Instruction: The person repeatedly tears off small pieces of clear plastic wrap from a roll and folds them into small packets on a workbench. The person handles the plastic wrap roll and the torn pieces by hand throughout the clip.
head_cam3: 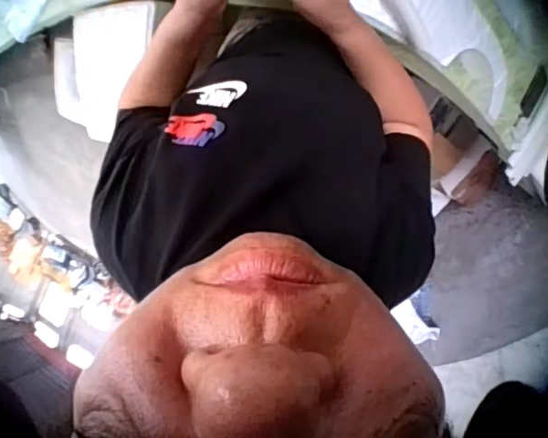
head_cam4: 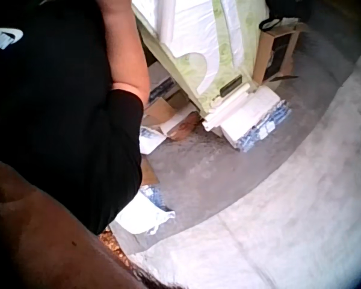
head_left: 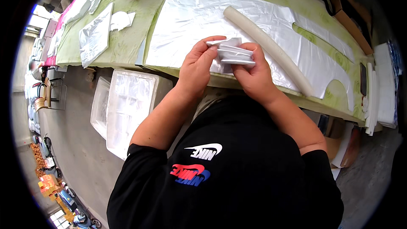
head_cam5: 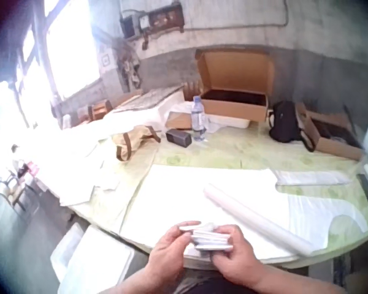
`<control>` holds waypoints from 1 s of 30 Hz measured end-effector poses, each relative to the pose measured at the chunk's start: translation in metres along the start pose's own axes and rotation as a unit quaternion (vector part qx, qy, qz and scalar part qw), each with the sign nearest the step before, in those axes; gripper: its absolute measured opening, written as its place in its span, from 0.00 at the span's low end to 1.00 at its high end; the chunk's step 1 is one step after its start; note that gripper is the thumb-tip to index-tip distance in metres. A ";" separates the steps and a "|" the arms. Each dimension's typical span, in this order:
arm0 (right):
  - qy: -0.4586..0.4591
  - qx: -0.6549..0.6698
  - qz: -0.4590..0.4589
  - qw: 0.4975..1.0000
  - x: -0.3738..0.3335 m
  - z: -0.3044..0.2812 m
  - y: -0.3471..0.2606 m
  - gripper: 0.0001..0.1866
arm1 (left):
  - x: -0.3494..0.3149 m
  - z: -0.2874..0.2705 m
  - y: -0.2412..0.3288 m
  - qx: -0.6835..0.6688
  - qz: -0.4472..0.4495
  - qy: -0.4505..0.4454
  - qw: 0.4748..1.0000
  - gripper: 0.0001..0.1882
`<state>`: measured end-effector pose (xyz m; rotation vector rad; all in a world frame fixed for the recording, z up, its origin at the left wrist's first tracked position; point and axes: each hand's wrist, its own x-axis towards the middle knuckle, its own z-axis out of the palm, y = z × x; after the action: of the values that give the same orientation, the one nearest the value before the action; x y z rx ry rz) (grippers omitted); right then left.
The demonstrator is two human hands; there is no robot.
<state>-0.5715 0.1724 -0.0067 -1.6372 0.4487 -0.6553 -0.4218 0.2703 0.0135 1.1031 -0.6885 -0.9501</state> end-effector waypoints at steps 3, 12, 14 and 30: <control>0.050 -0.047 -0.074 0.995 0.015 0.008 0.012 0.35 | 0.009 -0.005 -0.007 0.107 0.067 -0.022 0.992 0.22; 0.022 -0.090 -0.042 0.995 0.018 0.010 0.034 0.38 | 0.011 -0.018 -0.048 0.249 0.139 -0.094 0.954 0.45; 0.007 -0.006 -0.042 0.999 0.017 0.009 0.038 0.29 | 0.012 -0.018 -0.050 0.270 0.159 -0.068 0.947 0.45; -0.031 0.103 0.083 0.991 0.000 0.029 -0.007 0.22 | -0.046 -0.011 -0.029 0.147 0.055 0.054 0.986 0.36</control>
<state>-0.5538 0.1958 -0.0020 -1.4046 0.4518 -0.5071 -0.4412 0.3123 -0.0178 1.3513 -0.8104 -0.7028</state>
